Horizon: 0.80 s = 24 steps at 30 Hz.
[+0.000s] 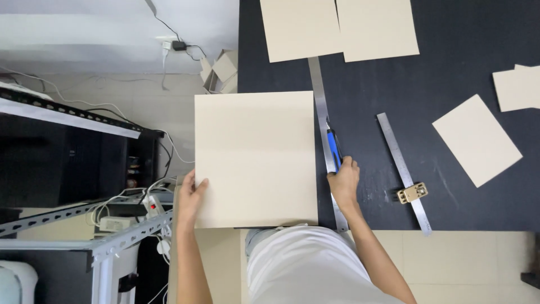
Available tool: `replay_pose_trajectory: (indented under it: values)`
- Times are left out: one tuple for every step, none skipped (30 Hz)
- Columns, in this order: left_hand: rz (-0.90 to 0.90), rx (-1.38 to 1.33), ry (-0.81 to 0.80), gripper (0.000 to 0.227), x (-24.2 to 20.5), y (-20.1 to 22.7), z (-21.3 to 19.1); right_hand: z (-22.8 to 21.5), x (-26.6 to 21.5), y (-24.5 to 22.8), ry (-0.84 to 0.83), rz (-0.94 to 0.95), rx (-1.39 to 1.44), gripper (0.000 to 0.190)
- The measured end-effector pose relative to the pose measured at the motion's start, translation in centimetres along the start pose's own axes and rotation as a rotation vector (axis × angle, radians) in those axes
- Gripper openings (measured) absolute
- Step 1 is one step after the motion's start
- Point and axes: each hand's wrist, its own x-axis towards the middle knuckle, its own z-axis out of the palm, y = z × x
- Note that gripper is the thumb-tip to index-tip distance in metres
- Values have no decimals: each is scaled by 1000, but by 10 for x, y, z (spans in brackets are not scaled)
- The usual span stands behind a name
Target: Cutting cardboard sheets into smaller pieces using a utility knife and a metal ruler.
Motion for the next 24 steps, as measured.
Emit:
replay_pose_trajectory:
  values:
    - [20, 6, -13, 55, 7, -6, 5, 2, 4, 9, 51, 2, -27, 39]
    - [19, 6, -32, 55, 11, -14, 3, 4, 1, 5, 60, 17, -34, 39]
    - [18, 10, -19, 54, 15, -21, 3, 6, 0, 4, 54, 3, -41, 38]
    - [18, 13, -7, 53, 19, -28, 3, 7, -1, 3, 48, -10, -49, 36]
    - [22, 18, -30, 53, 11, -18, 6, -2, -7, -6, 60, 10, -52, 36]
    - [1, 17, -21, 54, 3, -8, 7, -12, -13, -16, 35, 30, -35, 38]
    - [-19, 14, 7, 55, -8, 2, 4, -19, -17, -30, 2, 34, -12, 39]
    - [-16, 16, 2, 55, -5, 2, 8, -24, -17, -30, 6, 38, -10, 39]
    - [-10, 10, 2, 54, -5, 0, 8, -26, -19, -30, -13, 33, 12, 37]
    - [-5, 3, 3, 53, -4, -2, 7, -28, -20, -31, -32, 27, 33, 35]
    - [-6, 3, 6, 53, -4, -3, 7, -25, -19, -29, -34, 25, 34, 35]
    - [5, -2, 5, 53, -3, -4, 7, -23, -18, -27, -38, 19, 25, 34]
    - [16, -6, 0, 54, -3, -5, 7, -21, -17, -24, -41, 17, 16, 32]
    - [14, -5, -1, 54, -4, -6, 6, -24, -20, -26, -42, 18, 16, 32]
    - [8, 0, -3, 54, -3, -7, 5, -26, -21, -29, -49, 17, 18, 32]
    - [2, 4, -6, 53, -1, -8, 5, -28, -21, -31, -56, 15, 20, 32]
    - [2, 4, -6, 53, 2, -13, 4, -28, -21, -33, -55, 15, 20, 32]
    - [9, 1, -7, 53, 5, -18, 3, -29, -21, -35, -61, 7, 6, 31]
    - [16, 0, -10, 53, 8, -23, 3, -29, -20, -36, -68, 1, -8, 30]
    - [16, 1, -11, 53, 4, -19, 3, -27, -20, -35, -68, 2, -8, 30]
    - [11, 2, -10, 53, 1, -14, 4, -25, -19, -35, -72, -5, -28, 30]
    - [7, 2, -10, 53, -2, -10, 5, -23, -18, -35, -75, -12, -48, 30]
    - [6, 3, -12, 53, -2, -10, 5, -23, -17, -35, -75, -10, -49, 30]
    - [6, 1, -12, 53, -2, -11, 4, -23, -17, -35, -81, 0, -46, 31]
